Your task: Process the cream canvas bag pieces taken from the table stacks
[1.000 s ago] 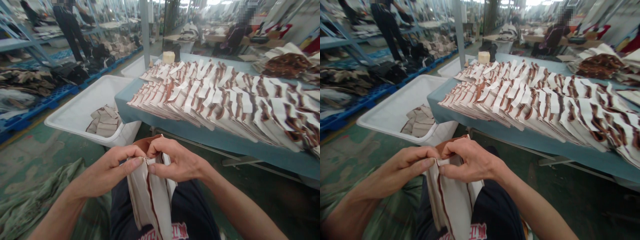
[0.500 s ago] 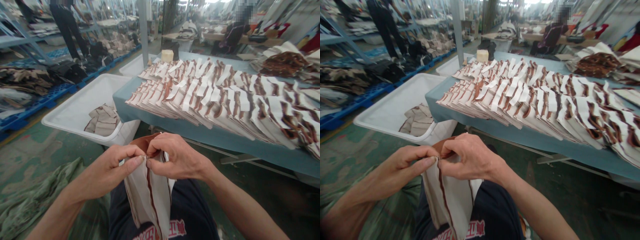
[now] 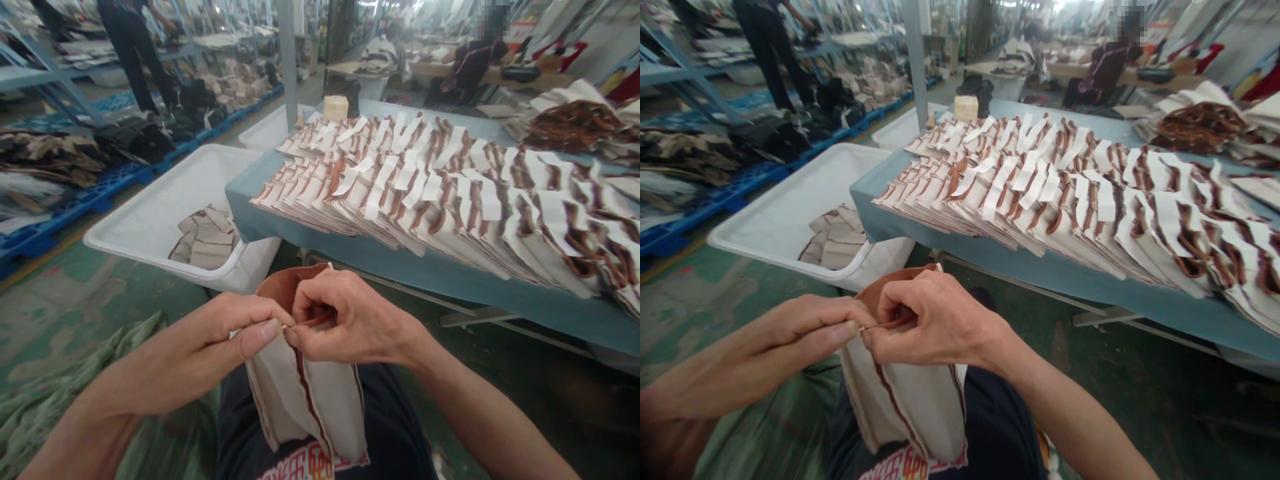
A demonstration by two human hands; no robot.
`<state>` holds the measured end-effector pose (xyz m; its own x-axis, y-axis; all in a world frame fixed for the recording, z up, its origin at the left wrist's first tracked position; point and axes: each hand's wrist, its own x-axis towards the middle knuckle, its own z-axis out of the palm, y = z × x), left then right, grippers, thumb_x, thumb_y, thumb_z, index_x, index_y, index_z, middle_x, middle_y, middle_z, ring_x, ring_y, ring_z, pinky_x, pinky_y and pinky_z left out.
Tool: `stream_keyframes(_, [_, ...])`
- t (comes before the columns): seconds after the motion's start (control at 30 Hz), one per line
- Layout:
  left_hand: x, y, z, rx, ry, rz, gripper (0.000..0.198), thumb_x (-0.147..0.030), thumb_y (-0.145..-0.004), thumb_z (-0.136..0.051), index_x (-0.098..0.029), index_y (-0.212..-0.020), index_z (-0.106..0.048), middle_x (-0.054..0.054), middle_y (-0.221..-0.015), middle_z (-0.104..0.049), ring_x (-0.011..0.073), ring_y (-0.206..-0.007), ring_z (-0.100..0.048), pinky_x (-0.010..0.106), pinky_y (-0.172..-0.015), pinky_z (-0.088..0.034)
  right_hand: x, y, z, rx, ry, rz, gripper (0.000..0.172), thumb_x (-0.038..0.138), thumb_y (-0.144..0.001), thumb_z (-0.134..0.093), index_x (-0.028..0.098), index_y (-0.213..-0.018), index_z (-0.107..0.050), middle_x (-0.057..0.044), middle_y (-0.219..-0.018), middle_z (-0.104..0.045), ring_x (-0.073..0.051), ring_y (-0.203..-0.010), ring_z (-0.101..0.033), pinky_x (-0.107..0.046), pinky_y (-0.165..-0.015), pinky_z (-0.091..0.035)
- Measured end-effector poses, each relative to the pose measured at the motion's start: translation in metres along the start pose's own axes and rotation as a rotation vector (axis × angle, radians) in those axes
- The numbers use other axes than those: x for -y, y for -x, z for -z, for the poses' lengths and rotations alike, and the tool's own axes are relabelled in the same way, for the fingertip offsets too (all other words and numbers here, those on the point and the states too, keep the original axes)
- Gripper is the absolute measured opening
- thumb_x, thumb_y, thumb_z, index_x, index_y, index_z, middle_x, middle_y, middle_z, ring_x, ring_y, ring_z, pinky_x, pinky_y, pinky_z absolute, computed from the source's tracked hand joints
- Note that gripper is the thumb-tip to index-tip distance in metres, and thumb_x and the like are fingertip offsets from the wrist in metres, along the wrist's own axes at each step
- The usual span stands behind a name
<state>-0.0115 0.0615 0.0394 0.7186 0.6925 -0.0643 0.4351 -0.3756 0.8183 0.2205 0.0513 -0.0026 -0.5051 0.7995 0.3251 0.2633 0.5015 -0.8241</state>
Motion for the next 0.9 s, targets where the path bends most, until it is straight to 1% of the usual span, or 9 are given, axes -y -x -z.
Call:
stream_keyframes(0.13, [0.004, -0.008, -0.004, 0.02, 0.11, 0.077, 0.021, -0.035, -0.095, -0.069, -0.02, -0.085, -0.081, -0.002, -0.078, -0.079, 0.0156, -0.073, -0.069, 0.02, -0.069, -0.052, 0.0, -0.004, 0.004, 0.097, -0.136, -0.102, 0.033, 0.028, -0.09, -0.069, 0.019, -0.065, -0.048, 0.009, -0.061, -0.04, -0.007, -0.059, -0.036, -0.024, -0.056, -0.027])
stream_keyframes(0.27, [0.013, -0.013, -0.008, -0.014, 0.133, 0.094, 0.029, -0.037, -0.096, -0.069, -0.017, -0.078, -0.08, -0.001, -0.071, -0.074, 0.0141, -0.065, -0.062, 0.021, -0.063, -0.048, -0.005, -0.008, 0.009, 0.231, -0.356, -0.183, 0.038, 0.038, -0.097, -0.064, 0.02, -0.067, -0.048, 0.008, -0.064, -0.041, -0.008, -0.06, -0.036, -0.024, -0.056, -0.03])
stream_keyframes(0.37, [0.014, -0.012, -0.005, 0.002, 0.133, 0.081, 0.028, -0.035, -0.097, -0.068, -0.018, -0.078, -0.079, -0.001, -0.071, -0.074, 0.0135, -0.065, -0.06, 0.021, -0.062, -0.047, -0.009, -0.007, 0.011, 0.269, -0.432, -0.188, 0.041, 0.048, -0.1, -0.063, 0.021, -0.072, -0.051, 0.008, -0.066, -0.043, -0.009, -0.06, -0.038, -0.025, -0.056, -0.032])
stream_keyframes(0.47, [0.013, -0.009, -0.002, 0.003, 0.155, 0.088, 0.026, -0.034, -0.099, -0.067, -0.019, -0.085, -0.082, -0.001, -0.074, -0.075, 0.0138, -0.067, -0.062, 0.02, -0.063, -0.049, -0.007, -0.003, 0.011, 0.165, -0.293, -0.157, 0.03, 0.043, -0.102, -0.061, 0.02, -0.084, -0.062, 0.004, -0.074, -0.058, -0.013, -0.068, -0.05, -0.027, -0.065, -0.04])
stream_keyframes(0.57, [0.01, -0.007, -0.002, -0.042, 0.122, 0.075, 0.029, -0.036, -0.101, -0.065, -0.018, -0.085, -0.082, -0.001, -0.075, -0.076, 0.0146, -0.069, -0.064, 0.02, -0.065, -0.05, 0.002, 0.001, 0.009, -0.013, -0.066, -0.022, 0.017, 0.037, -0.099, -0.068, 0.02, -0.097, -0.066, -0.002, -0.098, -0.075, -0.019, -0.092, -0.065, -0.034, -0.088, -0.048])
stream_keyframes(0.63, [0.008, -0.005, -0.004, -0.101, 0.079, 0.057, 0.033, -0.038, -0.101, -0.064, -0.018, -0.081, -0.08, -0.001, -0.073, -0.074, 0.0141, -0.067, -0.063, 0.02, -0.063, -0.049, 0.009, 0.002, 0.005, -0.096, 0.057, 0.063, 0.015, 0.034, -0.096, -0.072, 0.021, -0.099, -0.064, -0.004, -0.103, -0.076, -0.022, -0.099, -0.068, -0.038, -0.097, -0.048])
stream_keyframes(0.7, [0.006, -0.004, -0.008, -0.163, 0.054, 0.051, 0.034, -0.039, -0.102, -0.064, -0.019, -0.079, -0.079, -0.002, -0.072, -0.074, 0.0142, -0.066, -0.064, 0.019, -0.062, -0.048, 0.013, 0.002, -0.003, -0.157, 0.137, 0.085, 0.009, 0.029, -0.096, -0.07, 0.022, -0.099, -0.063, -0.005, -0.101, -0.076, -0.024, -0.102, -0.069, -0.04, -0.099, -0.049])
stream_keyframes(0.77, [0.005, -0.002, -0.013, -0.247, 0.052, 0.048, 0.033, -0.038, -0.102, -0.064, -0.019, -0.08, -0.08, -0.002, -0.075, -0.076, 0.0148, -0.068, -0.066, 0.019, -0.064, -0.05, 0.014, 0.003, -0.013, -0.231, 0.138, 0.07, 0.007, 0.025, -0.096, -0.065, 0.022, -0.102, -0.063, -0.006, -0.105, -0.077, -0.025, -0.105, -0.07, -0.041, -0.1, -0.05])
stream_keyframes(0.9, [0.005, 0.005, -0.024, -0.409, 0.07, 0.055, 0.029, -0.035, -0.101, -0.065, -0.019, -0.081, -0.08, -0.002, -0.075, -0.076, 0.0139, -0.066, -0.065, 0.019, -0.06, -0.048, 0.004, 0.011, -0.033, -0.283, -0.081, -0.076, 0.021, 0.025, -0.097, -0.059, 0.021, -0.117, -0.064, -0.008, -0.116, -0.078, -0.025, -0.111, -0.071, -0.041, -0.101, -0.053])
